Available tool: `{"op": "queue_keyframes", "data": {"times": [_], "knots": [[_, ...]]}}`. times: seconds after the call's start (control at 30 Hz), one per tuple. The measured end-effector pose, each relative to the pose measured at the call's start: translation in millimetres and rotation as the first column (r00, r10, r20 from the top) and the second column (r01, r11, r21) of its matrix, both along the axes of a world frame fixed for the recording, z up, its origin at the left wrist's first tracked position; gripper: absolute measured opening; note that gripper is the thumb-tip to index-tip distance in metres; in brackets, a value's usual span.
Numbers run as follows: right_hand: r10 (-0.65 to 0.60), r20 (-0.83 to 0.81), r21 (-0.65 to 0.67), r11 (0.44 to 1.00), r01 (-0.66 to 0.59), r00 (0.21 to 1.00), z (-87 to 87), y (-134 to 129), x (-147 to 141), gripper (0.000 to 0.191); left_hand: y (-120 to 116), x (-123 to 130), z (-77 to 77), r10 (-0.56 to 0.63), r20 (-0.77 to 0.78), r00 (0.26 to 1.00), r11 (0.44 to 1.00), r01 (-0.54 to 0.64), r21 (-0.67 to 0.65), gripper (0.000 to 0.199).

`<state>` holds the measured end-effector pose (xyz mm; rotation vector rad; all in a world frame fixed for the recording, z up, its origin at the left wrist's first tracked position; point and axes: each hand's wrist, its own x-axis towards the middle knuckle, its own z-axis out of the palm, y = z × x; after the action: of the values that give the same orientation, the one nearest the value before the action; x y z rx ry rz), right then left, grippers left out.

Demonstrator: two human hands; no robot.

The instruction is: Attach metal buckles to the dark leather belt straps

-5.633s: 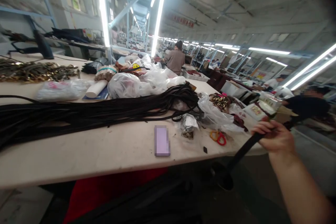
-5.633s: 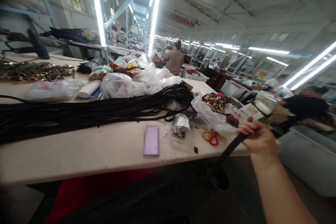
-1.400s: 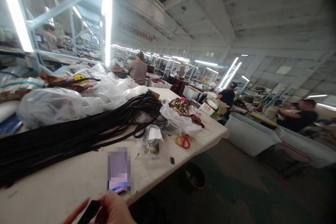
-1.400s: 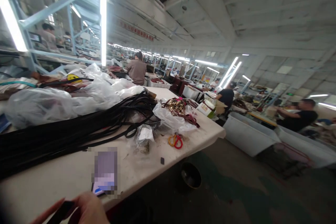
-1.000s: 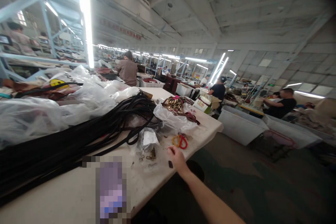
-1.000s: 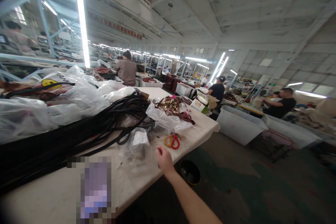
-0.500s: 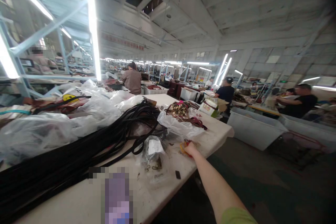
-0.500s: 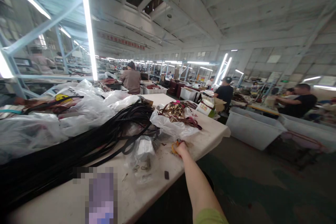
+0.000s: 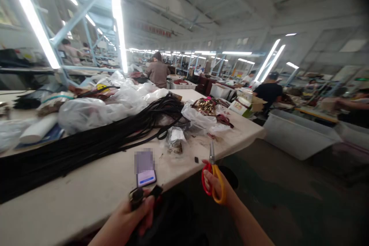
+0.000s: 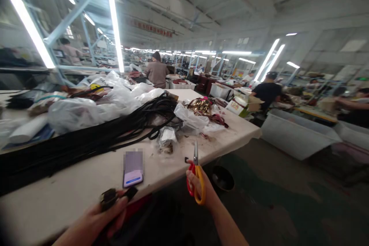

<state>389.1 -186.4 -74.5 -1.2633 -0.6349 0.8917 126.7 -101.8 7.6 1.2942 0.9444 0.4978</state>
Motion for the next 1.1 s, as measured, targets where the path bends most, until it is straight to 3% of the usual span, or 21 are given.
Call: {"op": "queue_keyframes", "data": {"times": [0.17,0.37,0.6,0.83,1.1], "knots": [[0.395,0.002,-0.043,0.918,-0.395,0.919,15.9,-13.2,-64.0,0.054,-0.4,20.7,2.9,-0.143,0.070,0.987,0.990,0.141,0.032,0.047],[0.613,0.132,-0.065,0.789,-0.610,0.779,20.0,-20.8,-86.6,0.074,-5.2,19.9,-1.5,-0.118,0.087,0.989,0.992,0.113,0.064,0.055],[0.649,0.172,-0.108,0.760,-0.640,0.741,22.1,-22.3,-86.8,0.079,-3.1,19.0,-17.7,-0.169,0.040,0.985,0.979,0.163,0.122,0.051],[0.663,0.335,-0.159,0.741,-0.653,0.670,14.5,-20.2,-74.5,0.075,-1.7,19.5,-17.3,-0.207,-0.027,0.978,0.968,0.208,0.143,0.041],[0.651,0.367,-0.177,0.750,-0.637,0.665,15.9,-19.2,-71.9,0.071,-2.2,21.9,-17.3,-0.173,-0.033,0.984,0.974,0.176,0.140,0.038]]}}
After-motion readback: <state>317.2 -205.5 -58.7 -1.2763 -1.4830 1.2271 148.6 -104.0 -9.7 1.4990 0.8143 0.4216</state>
